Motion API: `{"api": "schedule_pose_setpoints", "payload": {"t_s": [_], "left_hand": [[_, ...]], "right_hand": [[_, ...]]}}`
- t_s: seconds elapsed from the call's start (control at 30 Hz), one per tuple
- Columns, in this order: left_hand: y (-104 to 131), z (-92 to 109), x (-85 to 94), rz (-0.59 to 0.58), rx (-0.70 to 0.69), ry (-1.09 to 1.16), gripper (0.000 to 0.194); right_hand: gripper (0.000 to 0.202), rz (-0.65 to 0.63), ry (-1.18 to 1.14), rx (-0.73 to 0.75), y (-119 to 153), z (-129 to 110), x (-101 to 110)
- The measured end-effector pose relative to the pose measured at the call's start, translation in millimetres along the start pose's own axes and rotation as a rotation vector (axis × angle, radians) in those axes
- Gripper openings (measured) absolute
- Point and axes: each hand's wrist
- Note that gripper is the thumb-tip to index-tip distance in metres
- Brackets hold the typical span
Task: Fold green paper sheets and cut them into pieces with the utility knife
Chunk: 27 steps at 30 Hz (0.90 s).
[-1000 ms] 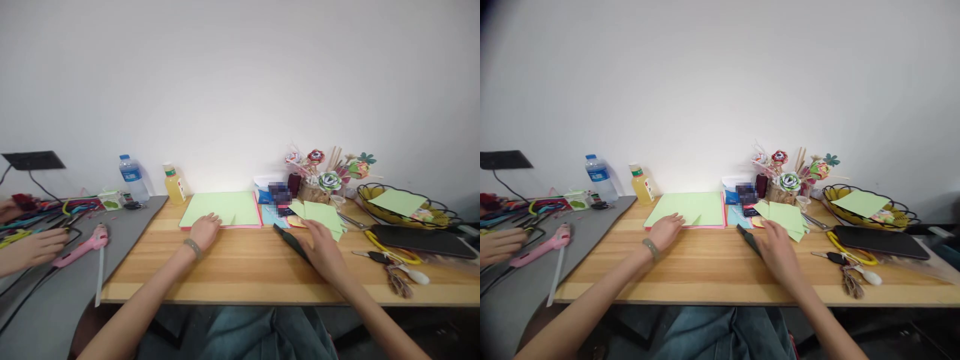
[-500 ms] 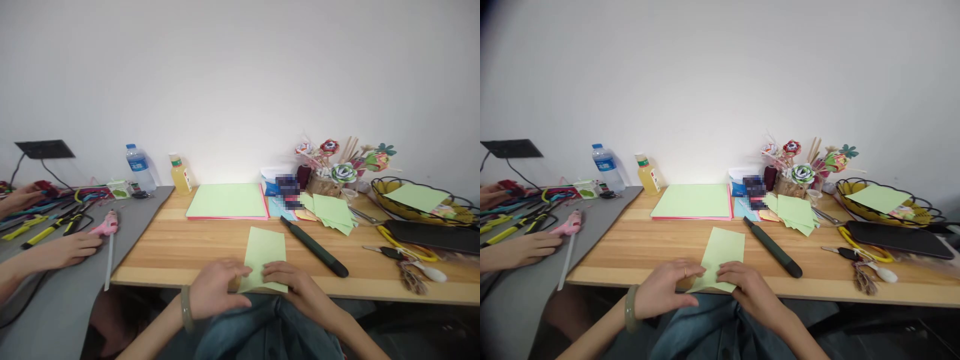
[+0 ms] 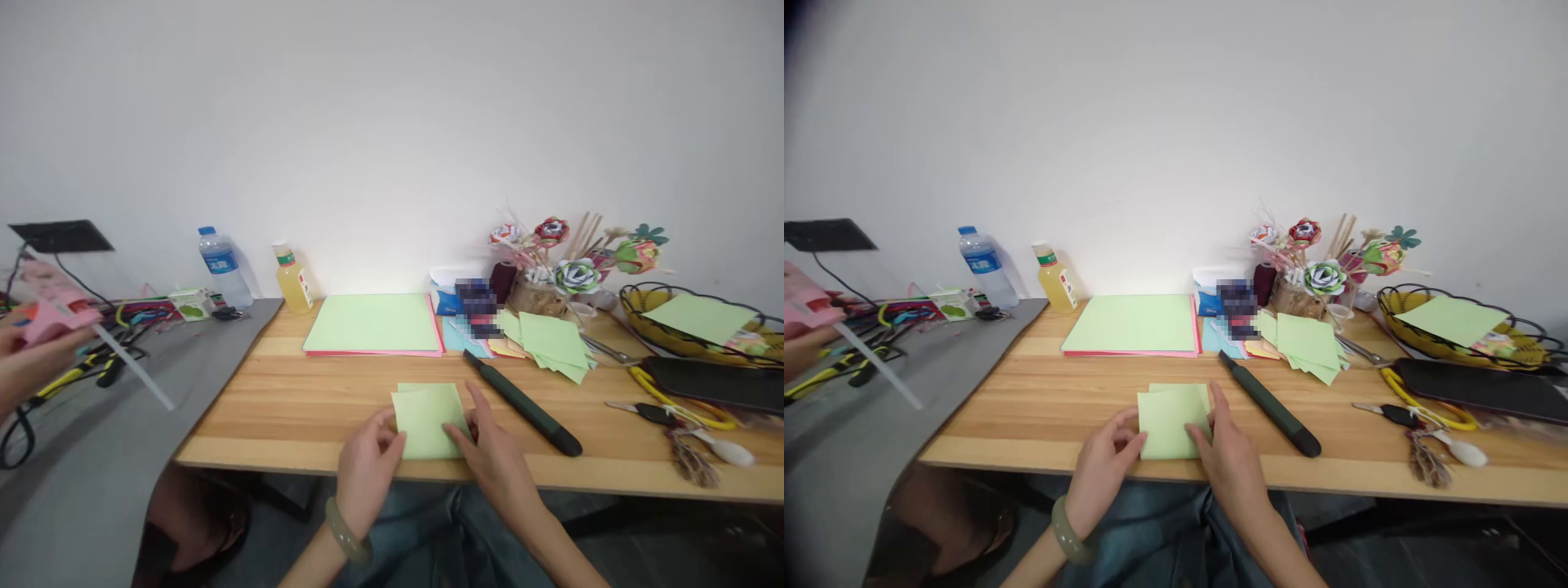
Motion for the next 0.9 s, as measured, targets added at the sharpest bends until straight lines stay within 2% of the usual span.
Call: {"api": "schedule_pose_setpoints", "payload": {"t_s": [0.07,0.1,0.2,0.3,0.53,0.63,0.77,0.9], "left_hand": [[-1,2,-4.6,0.056,0.015,-0.059,0.041],[-2,3,-6.5,0.085,0.010,-0.094,0.041],[-3,4,-10.4,0.121,-0.027,-0.194,0.023],[-6,6,-11.9,0.102,-0.055,-0.303,0.015],[-16,-4,-14.2,0.018,-0.067,-0.359,0.027],[-18,-14,-16.3,0.064,-0.147,-0.380,0.028],[-20,-20,-17.5,0.173,-0.283,-0.493,0.029],[-23,-15,-15.9,0.204,-0.287,-0.533,0.032]], "right_hand": [[0.045,0.040,0.042,-0.009,1,1,-3],[0.037,0.051,0.058,-0.002,1,1,-3],[0.021,0.054,0.100,0.053,0,2,-4],[0.025,0.049,0.154,0.104,-4,4,-7],[0.033,0.059,0.261,0.146,-9,11,-10],[0.031,0.051,0.248,0.175,-8,13,-9],[0.027,0.074,0.112,0.184,-4,14,-7],[0.022,0.033,0.038,0.166,-2,14,1]]}}
Point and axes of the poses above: each hand's wrist, its own y-axis away from the middle knuckle, its own x-axis out of the back of the hand, z = x × y, and after that the axes turned 4 degrees about -z, right-handed
